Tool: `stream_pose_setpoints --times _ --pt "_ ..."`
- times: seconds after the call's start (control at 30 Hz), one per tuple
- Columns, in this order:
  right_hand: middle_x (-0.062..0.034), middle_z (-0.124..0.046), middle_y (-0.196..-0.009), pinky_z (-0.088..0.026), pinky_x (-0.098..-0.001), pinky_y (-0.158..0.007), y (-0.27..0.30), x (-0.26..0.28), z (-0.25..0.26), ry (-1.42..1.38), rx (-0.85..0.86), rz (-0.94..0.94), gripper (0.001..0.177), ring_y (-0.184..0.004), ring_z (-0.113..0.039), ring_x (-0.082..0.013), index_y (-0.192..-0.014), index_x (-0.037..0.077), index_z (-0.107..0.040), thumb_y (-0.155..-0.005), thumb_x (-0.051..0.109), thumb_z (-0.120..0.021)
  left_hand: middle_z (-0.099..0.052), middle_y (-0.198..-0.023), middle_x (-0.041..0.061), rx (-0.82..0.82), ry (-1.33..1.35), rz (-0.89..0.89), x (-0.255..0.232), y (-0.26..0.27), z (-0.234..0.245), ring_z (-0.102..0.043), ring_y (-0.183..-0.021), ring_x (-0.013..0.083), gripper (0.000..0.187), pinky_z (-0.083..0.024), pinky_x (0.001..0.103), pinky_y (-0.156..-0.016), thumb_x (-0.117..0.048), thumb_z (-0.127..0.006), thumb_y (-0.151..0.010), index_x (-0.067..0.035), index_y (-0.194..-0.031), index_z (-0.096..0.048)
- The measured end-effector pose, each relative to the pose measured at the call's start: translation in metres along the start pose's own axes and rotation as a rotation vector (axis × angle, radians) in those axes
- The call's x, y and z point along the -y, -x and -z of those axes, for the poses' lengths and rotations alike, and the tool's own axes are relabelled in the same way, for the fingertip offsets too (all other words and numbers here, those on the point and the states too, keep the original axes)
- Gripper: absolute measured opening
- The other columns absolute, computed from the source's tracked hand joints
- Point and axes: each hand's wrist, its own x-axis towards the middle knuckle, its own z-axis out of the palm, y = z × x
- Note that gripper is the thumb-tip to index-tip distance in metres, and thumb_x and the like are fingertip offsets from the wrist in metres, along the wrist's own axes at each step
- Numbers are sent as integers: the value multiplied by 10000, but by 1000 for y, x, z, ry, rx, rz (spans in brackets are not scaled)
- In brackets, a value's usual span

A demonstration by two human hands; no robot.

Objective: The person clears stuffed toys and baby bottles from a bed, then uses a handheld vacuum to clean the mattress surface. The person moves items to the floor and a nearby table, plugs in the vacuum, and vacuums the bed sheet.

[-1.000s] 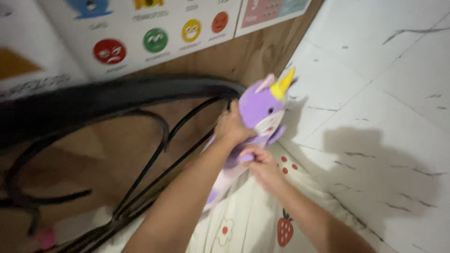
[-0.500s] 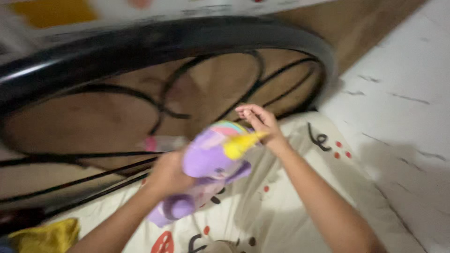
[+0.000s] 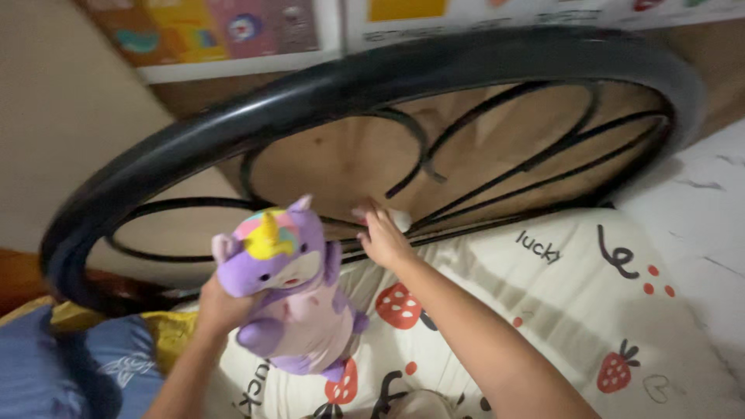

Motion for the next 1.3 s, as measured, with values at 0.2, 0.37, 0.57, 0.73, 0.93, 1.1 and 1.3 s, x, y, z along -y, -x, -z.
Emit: stream_pose_setpoints --times 0.2,0.37,0.57,0.73,0.93,1.1,1.3 --pt "-188 -627 -1290 -476 -484 -1028 -13 -21 -27 176 232 -139 544 -1237 -563 -401 -1339 116 -614 -819 -40 -588 -741 -1210 154 60 33 -60 -21 4 6 -705 -1154 308 752 -536 406 -974 -251 -920 -553 -120 -1255 -683" --pt "-128 -669 -1150 -492 -502 -919 -1 -27 -28 282 240 -217 281 -1138 -612 -362 -1038 162 -746 -811 36 -638 -727 -1200 173 36 -1 -320 -32 1 18 -677 -1137 368 748 -531 439 -960 -241 -889 -580 -107 -1279 -660" --pt "-156 -661 -1012 -508 -468 -860 14 22 -15 267 -176 -366 104 -997 -617 -368 -984 88 -700 -885 115 -689 -706 -1188 190 93 -19 -385 -37 1 36 -669 -1083 408 769 -540 471 -917 -277 -844 -653 -139 -1366 -593" --pt "-121 -713 -976 -554 -396 -817 21 76 25 -36 -356 -502 120 -931 -694 -282 -1014 66 -669 -903 80 -715 -702 -1207 209 114 9 -447 -26 -8 40 -654 -1086 438 761 -532 488 -920 -255 -843 -646 -130 -1354 -593" --pt "-84 -772 -980 -592 -286 -801 42 103 46 -257 -368 -621 171 -946 -746 -164 -1094 72 -696 -925 46 -696 -707 -1188 192 240 3 -324 -15 -22 43 -656 -1125 401 739 -536 476 -940 -326 -860 -677 -145 -1343 -597" --pt "-64 -760 -998 -605 -296 -777 52 122 69 -237 -350 -671 193 -957 -727 -154 -1091 66 -704 -899 47 -715 -703 -1169 210 207 -38 -329 -5 -23 32 -652 -1087 422 739 -536 488 -903 -289 -876 -640 -121 -1312 -619" --pt "-71 -768 -1036 -574 -300 -847 87 125 95 -243 -379 -621 203 -979 -705 -157 -1105 55 -703 -905 24 -695 -730 -1137 200 162 92 -466 23 -42 10 -704 -1052 398 758 -553 475 -891 -289 -879 -622 -77 -1304 -628"
